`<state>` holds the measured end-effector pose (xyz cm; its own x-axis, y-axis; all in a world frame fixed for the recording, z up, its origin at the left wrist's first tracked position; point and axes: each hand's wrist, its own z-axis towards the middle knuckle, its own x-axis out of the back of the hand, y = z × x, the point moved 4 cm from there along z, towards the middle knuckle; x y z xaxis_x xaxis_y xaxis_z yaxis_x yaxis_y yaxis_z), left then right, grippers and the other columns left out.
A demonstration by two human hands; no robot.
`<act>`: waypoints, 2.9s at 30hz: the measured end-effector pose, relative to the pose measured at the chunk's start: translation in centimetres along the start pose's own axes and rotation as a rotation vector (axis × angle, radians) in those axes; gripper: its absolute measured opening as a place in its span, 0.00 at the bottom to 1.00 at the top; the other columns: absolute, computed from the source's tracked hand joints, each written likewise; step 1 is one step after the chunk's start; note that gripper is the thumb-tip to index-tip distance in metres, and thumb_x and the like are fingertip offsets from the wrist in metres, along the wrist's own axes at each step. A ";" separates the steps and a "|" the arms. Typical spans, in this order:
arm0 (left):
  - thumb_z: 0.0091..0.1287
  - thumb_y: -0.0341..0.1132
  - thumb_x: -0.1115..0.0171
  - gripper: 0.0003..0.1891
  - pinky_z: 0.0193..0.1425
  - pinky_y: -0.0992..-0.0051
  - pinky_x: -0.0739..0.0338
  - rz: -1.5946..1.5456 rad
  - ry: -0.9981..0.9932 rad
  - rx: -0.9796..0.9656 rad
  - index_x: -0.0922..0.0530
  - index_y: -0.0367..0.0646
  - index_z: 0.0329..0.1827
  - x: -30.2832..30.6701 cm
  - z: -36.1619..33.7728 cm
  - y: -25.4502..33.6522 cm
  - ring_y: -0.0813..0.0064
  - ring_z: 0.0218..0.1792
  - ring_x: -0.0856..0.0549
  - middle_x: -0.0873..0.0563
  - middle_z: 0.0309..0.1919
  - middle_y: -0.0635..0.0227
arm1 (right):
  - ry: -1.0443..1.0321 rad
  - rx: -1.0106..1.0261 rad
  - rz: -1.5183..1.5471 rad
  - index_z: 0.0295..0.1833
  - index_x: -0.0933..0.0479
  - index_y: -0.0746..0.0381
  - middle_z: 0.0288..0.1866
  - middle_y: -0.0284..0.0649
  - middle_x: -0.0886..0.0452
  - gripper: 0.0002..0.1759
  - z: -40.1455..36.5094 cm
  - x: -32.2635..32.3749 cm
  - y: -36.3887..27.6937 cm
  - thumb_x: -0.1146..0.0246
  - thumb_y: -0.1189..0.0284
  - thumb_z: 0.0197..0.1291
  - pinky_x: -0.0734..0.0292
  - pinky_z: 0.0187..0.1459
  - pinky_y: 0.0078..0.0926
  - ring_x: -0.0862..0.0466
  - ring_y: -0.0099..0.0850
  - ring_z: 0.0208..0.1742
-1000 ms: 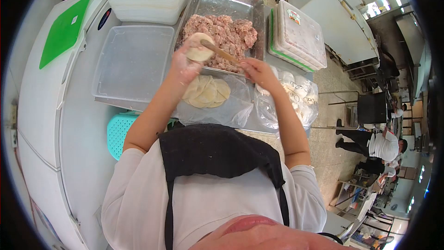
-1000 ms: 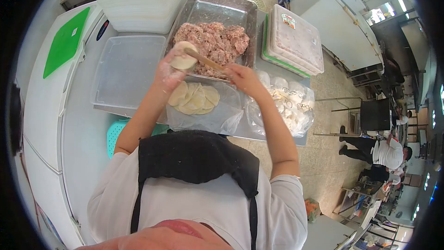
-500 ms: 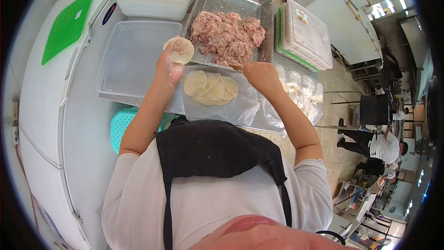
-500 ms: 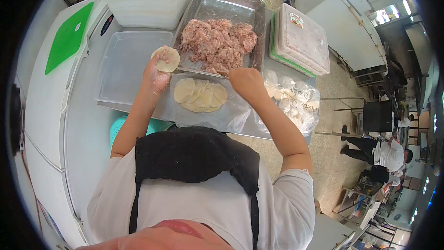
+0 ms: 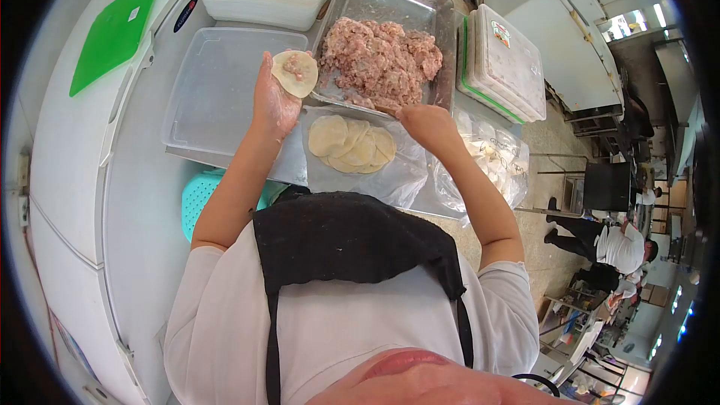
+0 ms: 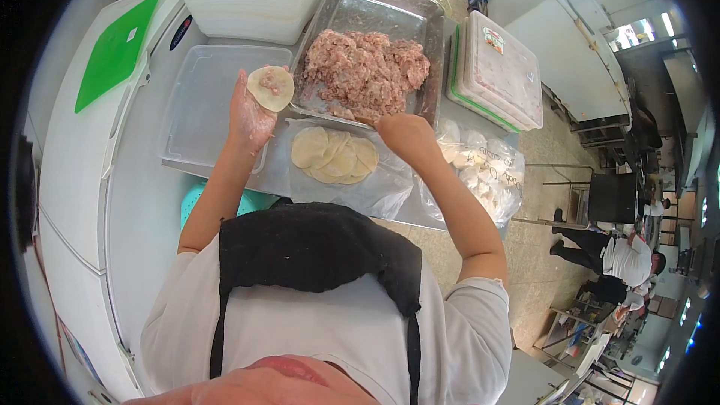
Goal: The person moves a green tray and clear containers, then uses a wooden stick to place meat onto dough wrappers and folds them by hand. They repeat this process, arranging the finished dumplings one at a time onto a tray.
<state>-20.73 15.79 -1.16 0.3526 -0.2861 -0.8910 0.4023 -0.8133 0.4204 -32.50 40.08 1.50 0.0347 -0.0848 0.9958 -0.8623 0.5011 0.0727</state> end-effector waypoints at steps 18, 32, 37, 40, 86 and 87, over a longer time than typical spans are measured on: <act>0.78 0.41 0.60 0.22 0.72 0.61 0.33 0.026 0.032 -0.115 0.36 0.33 0.66 2.3 -0.1 3.0 0.53 0.64 0.26 0.28 0.62 0.42 | 0.024 -0.059 0.419 0.35 0.18 0.61 0.31 0.48 0.16 0.15 4.3 -0.9 -1.1 0.44 0.63 0.63 0.21 0.42 0.46 0.15 0.46 0.36; 0.78 0.42 0.59 0.21 0.69 0.62 0.29 0.041 0.100 -0.056 0.33 0.35 0.64 3.7 1.2 1.3 0.60 0.62 0.24 0.24 0.59 0.50 | 0.087 -0.084 0.399 0.31 0.19 0.64 0.28 0.52 0.17 0.20 3.7 -0.9 -2.9 0.45 0.60 0.66 0.21 0.36 0.39 0.15 0.43 0.31; 0.78 0.45 0.61 0.23 0.67 0.61 0.29 0.011 0.068 0.124 0.32 0.34 0.62 1.5 3.2 -1.1 0.59 0.60 0.23 0.24 0.57 0.52 | 0.004 -0.432 0.959 0.44 0.17 0.64 0.25 0.46 0.19 0.18 2.8 0.9 -1.4 0.42 0.60 0.68 0.26 0.37 0.33 0.18 0.39 0.31; 0.78 0.49 0.62 0.25 0.68 0.59 0.31 -0.082 0.023 0.236 0.32 0.34 0.61 -1.1 4.3 -3.2 0.58 0.59 0.23 0.23 0.57 0.52 | 0.081 -0.430 1.130 0.54 0.22 0.70 0.33 0.43 0.17 0.22 2.7 1.8 -2.9 0.40 0.60 0.68 0.25 0.43 0.31 0.19 0.34 0.36; 0.69 0.62 0.49 0.35 0.69 0.44 0.36 -0.105 0.154 0.123 0.28 0.35 0.60 -8.1 3.4 -13.3 0.50 0.62 0.28 0.26 0.59 0.50 | 0.223 -0.003 0.270 0.49 0.25 0.59 0.35 0.44 0.23 0.11 -5.7 6.5 7.6 0.43 0.68 0.65 0.22 0.36 0.42 0.18 0.46 0.37; 0.69 0.62 0.49 0.35 0.69 0.44 0.36 -0.106 0.160 0.108 0.28 0.35 0.60 -8.3 3.3 -13.4 0.50 0.62 0.28 0.26 0.59 0.50 | 0.134 -0.050 0.174 0.50 0.26 0.60 0.35 0.45 0.23 0.11 -6.0 7.6 7.8 0.43 0.69 0.65 0.22 0.37 0.43 0.18 0.46 0.38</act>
<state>-31.85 27.33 0.00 0.4464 -0.1186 -0.8869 0.3547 -0.8865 0.2971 -35.93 48.56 10.01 -0.0426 0.1197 0.9919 -0.8354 0.5403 -0.1010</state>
